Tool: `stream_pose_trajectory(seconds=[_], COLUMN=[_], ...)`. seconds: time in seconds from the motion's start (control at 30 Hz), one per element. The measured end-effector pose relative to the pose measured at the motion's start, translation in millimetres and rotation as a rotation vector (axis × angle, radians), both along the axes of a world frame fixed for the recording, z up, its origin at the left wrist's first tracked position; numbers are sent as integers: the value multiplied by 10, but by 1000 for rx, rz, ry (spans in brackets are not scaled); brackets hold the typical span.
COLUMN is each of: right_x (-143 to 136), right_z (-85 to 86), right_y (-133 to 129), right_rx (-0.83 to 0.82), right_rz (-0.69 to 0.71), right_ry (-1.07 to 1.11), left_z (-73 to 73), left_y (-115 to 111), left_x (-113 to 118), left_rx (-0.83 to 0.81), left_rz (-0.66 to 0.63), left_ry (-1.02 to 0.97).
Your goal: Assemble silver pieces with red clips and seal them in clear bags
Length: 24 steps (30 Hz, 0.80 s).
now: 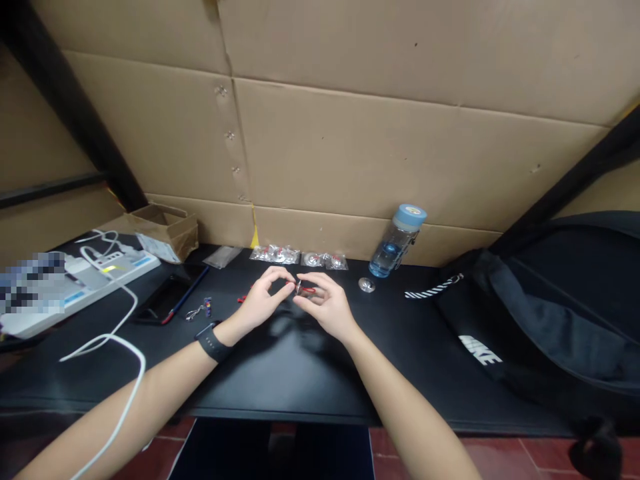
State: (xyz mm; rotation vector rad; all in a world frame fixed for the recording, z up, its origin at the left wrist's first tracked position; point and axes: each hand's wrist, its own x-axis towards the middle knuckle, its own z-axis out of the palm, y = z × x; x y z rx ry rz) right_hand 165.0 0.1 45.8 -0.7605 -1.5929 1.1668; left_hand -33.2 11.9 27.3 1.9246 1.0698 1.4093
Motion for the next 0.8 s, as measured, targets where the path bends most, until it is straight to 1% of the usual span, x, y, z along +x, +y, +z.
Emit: stream_pose_trajectory(seconds=[0.07, 0.1, 0.17, 0.23, 0.27, 0.33, 0.37, 0.43, 0.5, 0.57, 0.67, 0.8], right_x=[70, 124, 262, 413, 484, 605, 651, 717, 751, 761, 747, 701], right_z=[48, 82, 159, 231, 259, 297, 308, 324, 337, 349, 346, 281], right_y=[32, 53, 102, 149, 168, 197, 204, 204, 188, 164, 132, 126], right_rx=[61, 96, 171, 245, 273, 300, 302, 293, 284, 267, 229, 232], right_rz=[-72, -114, -206, -293, -327, -372, -378, -356, -305, -237, -156, -140], right_ry=[-44, -66, -114, -173, -209, -300, -353, -457, -547, -641, -807, -988], left_z=[-12, -22, -48, -78, -92, -112, -118, -123, -129, -144, -186, -239], left_y=[-44, -75, -146, -214, -240, -270, -273, -264, -245, -230, -222, -233], left_x=[39, 65, 127, 191, 218, 257, 266, 262, 235, 201, 162, 155], left_rx=[-1, -5, 3, 36, 51, 70, 76, 92, 121, 147, 163, 181], left_rz=[36, 23, -73, -208, -262, -319, -324, -281, -207, -163, -148, -126], left_ry=[48, 114, 314, 507, 578, 675, 715, 784, 839, 876, 909, 908])
